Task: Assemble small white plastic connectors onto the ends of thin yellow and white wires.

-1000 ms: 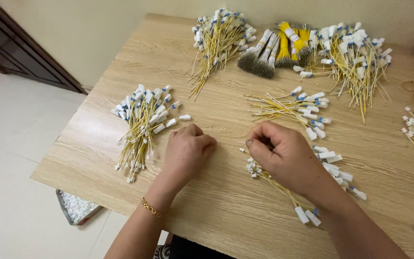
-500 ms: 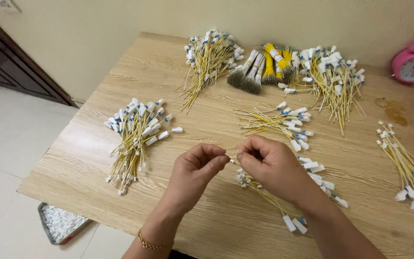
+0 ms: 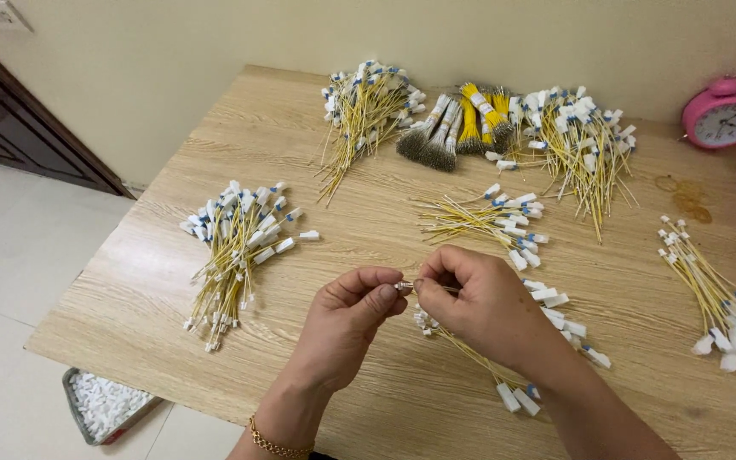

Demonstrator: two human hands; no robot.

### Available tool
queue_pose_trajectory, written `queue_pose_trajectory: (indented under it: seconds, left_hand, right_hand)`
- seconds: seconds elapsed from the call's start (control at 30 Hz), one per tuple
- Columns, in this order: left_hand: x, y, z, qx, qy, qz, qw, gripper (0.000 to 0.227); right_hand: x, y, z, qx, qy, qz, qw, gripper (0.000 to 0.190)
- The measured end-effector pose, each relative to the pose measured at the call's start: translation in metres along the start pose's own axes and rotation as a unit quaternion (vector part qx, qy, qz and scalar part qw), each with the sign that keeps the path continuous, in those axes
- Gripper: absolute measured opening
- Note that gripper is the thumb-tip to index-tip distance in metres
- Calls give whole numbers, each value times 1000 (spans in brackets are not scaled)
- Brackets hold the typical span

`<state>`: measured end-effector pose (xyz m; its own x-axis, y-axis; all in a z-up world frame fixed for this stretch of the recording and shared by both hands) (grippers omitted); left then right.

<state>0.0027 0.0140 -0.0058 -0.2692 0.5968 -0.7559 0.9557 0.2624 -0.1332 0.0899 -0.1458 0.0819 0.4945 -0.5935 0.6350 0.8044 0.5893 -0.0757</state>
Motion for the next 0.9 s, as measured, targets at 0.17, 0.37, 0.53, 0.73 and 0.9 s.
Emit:
queue_pose_trajectory:
  seconds: [0.17,0.37,0.53,0.73,0.9]
  left_hand:
    - [3,1,3,-1,-15,14,1000,19]
    - [3,0,3,-6,-22,23,999,18]
    - [-4,-2,1,-39,89,-21,995,14]
    - [-9,-3,5,-58,112,6,992,11]
    - [-4,4,10,-28,206,-55,977,13]
  right_hand:
    - [2,0,2,5,-12,6,1000,9]
    - [2,-2,4,-9,6,6,1000,8]
    - [3,-7,13,-17,-63,-3,998,5]
    - [2,-6,17,-18,-68,-6,998,9]
    - [12,2,8,-40,-81,77,993,14]
Point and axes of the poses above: each hand's wrist, its own y-axis towards the middle knuckle, its own x-axis out of the back of the hand, z = x × y, the point moved 1 cm from there along y, towards the middle knuckle, and after that the axes turned 9 degrees about -y, right-handed, at the moved point
